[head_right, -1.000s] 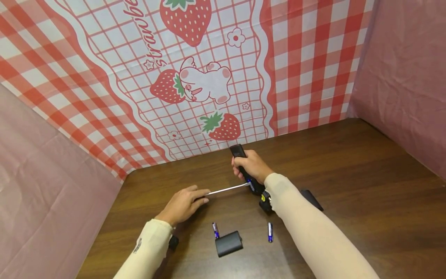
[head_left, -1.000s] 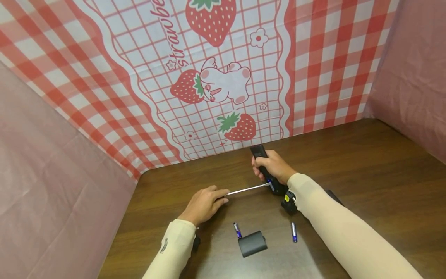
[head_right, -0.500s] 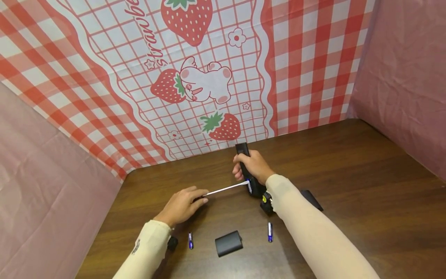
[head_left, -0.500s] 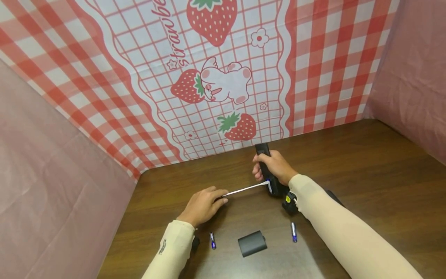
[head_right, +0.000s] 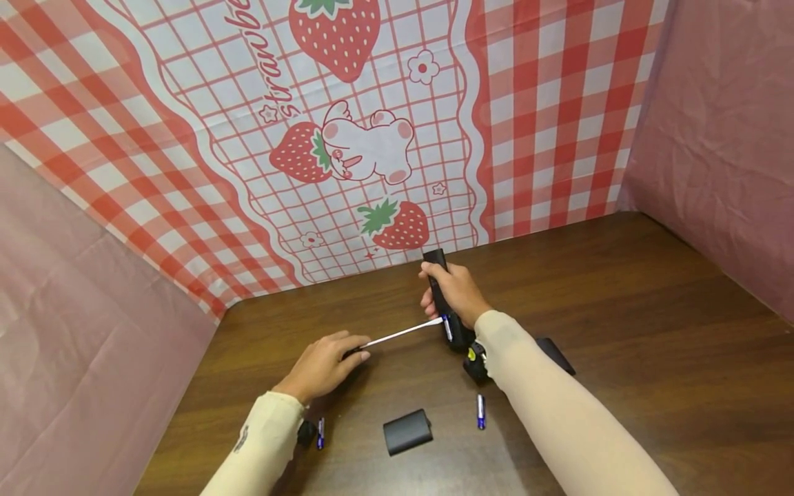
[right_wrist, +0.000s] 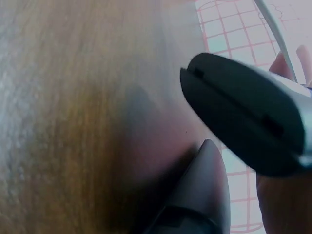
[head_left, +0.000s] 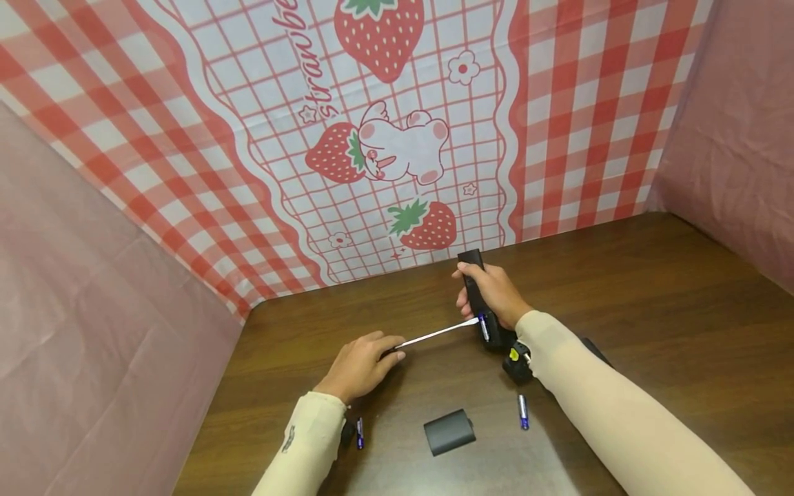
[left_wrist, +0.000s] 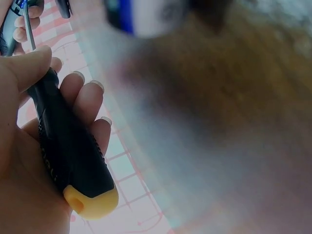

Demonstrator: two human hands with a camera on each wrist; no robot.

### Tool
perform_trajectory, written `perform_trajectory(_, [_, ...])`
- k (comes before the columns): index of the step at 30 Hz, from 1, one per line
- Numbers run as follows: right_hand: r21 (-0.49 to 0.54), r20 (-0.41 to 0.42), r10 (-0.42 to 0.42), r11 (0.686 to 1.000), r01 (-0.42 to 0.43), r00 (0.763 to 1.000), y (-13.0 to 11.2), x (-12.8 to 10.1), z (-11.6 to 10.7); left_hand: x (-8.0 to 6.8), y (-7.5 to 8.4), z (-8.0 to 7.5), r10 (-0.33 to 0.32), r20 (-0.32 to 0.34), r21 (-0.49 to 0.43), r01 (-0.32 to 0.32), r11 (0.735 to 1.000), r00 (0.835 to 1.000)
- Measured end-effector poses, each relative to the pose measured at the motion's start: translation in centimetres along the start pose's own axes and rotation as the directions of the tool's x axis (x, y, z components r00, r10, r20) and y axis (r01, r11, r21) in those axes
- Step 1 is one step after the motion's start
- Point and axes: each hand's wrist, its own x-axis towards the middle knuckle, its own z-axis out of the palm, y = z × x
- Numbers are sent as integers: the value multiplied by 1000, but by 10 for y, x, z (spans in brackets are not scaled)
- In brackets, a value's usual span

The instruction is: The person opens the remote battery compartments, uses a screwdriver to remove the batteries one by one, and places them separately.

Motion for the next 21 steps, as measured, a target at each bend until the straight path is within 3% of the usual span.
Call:
perform_trajectory(7, [35,-22,42,999,-41,999,-4,-1,1,-1,1,-1,-12,8,-7,12,1000,1000])
perform_trajectory(17, [66,-52,14,998,-11,999,-6,-2,-1,-2,1,-1,-25,3,-15,25,1000,1000])
perform_trajectory(21, [24,-65,0,1000,2,998,-7,-1,0,-3,1,-1,-29,-7,-23,29,999,1000])
